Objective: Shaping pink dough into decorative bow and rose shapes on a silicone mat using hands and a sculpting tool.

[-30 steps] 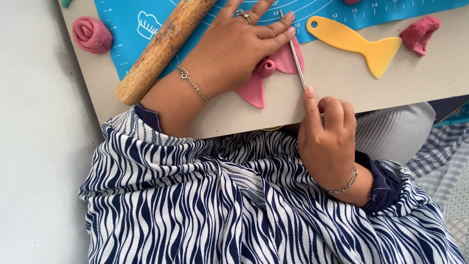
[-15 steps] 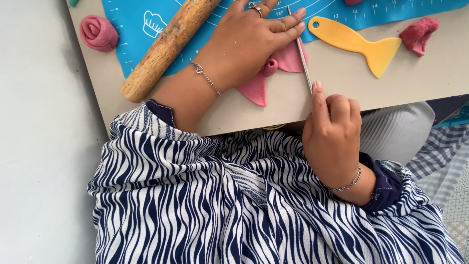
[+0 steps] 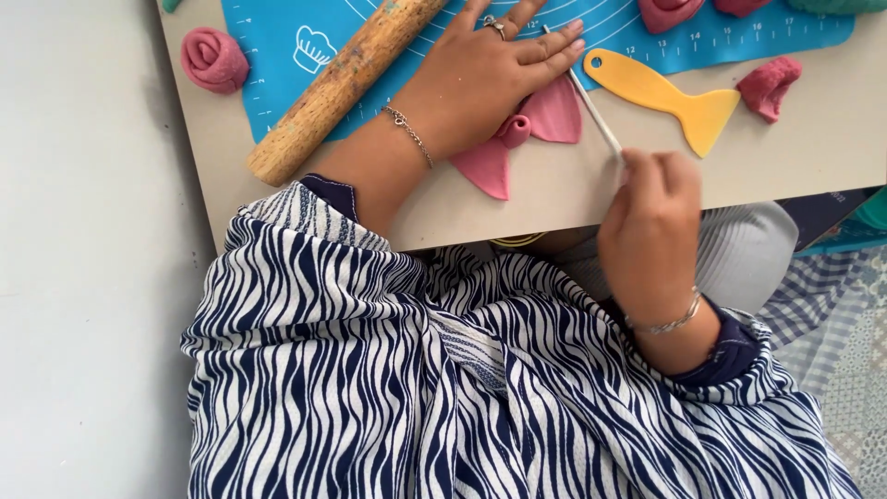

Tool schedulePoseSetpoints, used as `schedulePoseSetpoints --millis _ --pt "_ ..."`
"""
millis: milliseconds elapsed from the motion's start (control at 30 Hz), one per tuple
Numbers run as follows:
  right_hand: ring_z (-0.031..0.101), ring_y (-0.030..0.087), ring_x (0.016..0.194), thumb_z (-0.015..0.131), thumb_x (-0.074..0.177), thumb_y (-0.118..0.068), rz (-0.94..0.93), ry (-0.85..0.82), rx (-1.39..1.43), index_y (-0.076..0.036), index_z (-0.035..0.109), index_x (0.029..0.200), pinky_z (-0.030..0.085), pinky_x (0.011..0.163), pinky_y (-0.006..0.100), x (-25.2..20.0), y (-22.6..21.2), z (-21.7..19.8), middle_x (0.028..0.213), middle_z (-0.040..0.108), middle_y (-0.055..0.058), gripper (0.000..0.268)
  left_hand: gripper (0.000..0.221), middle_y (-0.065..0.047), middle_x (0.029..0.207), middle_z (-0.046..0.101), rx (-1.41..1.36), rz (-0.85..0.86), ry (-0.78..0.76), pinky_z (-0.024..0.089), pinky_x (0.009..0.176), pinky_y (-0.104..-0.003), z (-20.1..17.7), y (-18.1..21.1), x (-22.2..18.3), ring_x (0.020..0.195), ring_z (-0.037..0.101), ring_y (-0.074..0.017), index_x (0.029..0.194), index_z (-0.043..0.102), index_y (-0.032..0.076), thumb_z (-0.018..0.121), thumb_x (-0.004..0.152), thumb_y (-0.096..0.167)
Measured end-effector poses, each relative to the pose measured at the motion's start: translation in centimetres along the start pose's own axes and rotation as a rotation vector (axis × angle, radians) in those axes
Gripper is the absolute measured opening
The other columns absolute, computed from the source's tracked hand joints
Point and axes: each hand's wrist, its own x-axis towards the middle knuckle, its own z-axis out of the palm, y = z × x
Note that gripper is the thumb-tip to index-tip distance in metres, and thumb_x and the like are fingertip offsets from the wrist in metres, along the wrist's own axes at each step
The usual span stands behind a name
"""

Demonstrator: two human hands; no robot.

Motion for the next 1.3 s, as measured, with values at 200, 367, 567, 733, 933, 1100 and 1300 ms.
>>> schedulePoseSetpoints --millis 200,367,567,733,933,1100,1300 --pt "0.05 0.043 0.096 0.049 0.104 0.019 -0.246 0.006 0.105 0.013 0.066 0.115 0.042 0.088 0.051 6.5 3.4 -1.2 0.106 0.053 0.025 0.021 0.053 -0.011 0.149 0.059 -0.048 -0.098 0.082 0.031 0.11 -0.06 -3.4 0.3 -3.7 0.144 0.043 -0.0322 0.146 0.058 0.006 0.061 0.093 0.001" --pt "0.053 0.034 0.098 0.057 0.095 0.017 -0.555 -0.104 0.017 -0.003 0.074 0.108 0.041 0.09 0.045 11.8 4.6 0.3 0.1 0.059 0.012 0.029 0.055 -0.012 0.14 0.062 0.028 -0.376 -0.098 0.038 0.109 -0.064 -3.9 5.4 -7.3 0.142 0.047 -0.035 0.142 0.059 0.004 0.055 0.086 0.001" --pt "0.053 0.034 0.093 0.056 0.099 0.018 -0.63 -0.174 0.117 -0.003 0.073 0.11 0.043 0.084 0.044 12.2 4.8 2.0 0.105 0.055 0.014 0.029 0.045 -0.016 0.158 0.047 0.109 -0.713 0.081 0.04 0.114 -0.053 -2.3 11.9 -8.0 0.144 0.048 -0.0363 0.144 0.06 0.003 0.048 0.101 0.012" --pt "0.057 0.035 0.098 0.057 0.109 0.008 -0.628 -0.146 0.132 -0.004 0.072 0.124 0.046 0.088 0.045 11.4 4.7 2.5 0.108 0.065 0.014 0.025 0.04 -0.012 0.138 0.055 0.271 -0.824 0.14 0.045 0.101 -0.042 -3.0 14.1 -6.6 0.129 0.053 -0.0271 0.132 0.067 0.001 0.052 0.096 0.011" --pt "0.06 0.036 0.091 0.062 0.108 0.013 -0.714 -0.044 0.212 0.005 0.074 0.11 0.053 0.079 0.045 11.2 4.1 2.1 0.105 0.067 0.018 0.014 0.045 -0.013 0.134 0.066 0.315 -0.884 0.143 0.044 0.112 -0.039 -2.5 15.6 -5.9 0.128 0.063 -0.026 0.146 0.055 0.001 0.057 0.106 0.022" --pt "0.069 0.037 0.115 0.054 0.101 0.008 -0.709 -0.055 0.002 0.005 0.076 0.126 0.059 0.1 0.048 9.3 3.8 1.8 0.122 0.072 0.018 0.034 0.054 -0.031 0.147 0.055 0.232 -0.889 0.145 0.035 0.121 -0.055 -0.2 16.2 -5.5 0.138 0.054 -0.0441 0.145 0.055 -0.008 0.06 0.104 0.027" --pt "0.057 0.04 0.139 0.049 0.098 0.01 -0.67 -0.153 -0.103 0.005 0.061 0.148 0.05 0.116 0.049 9.1 4.3 2.4 0.149 0.061 0.024 0.052 0.066 -0.036 0.155 0.041 0.071 -0.952 0.137 0.025 0.125 -0.059 0.6 15.1 -4.8 0.145 0.041 -0.0498 0.15 0.047 -0.009 0.053 0.103 0.036"
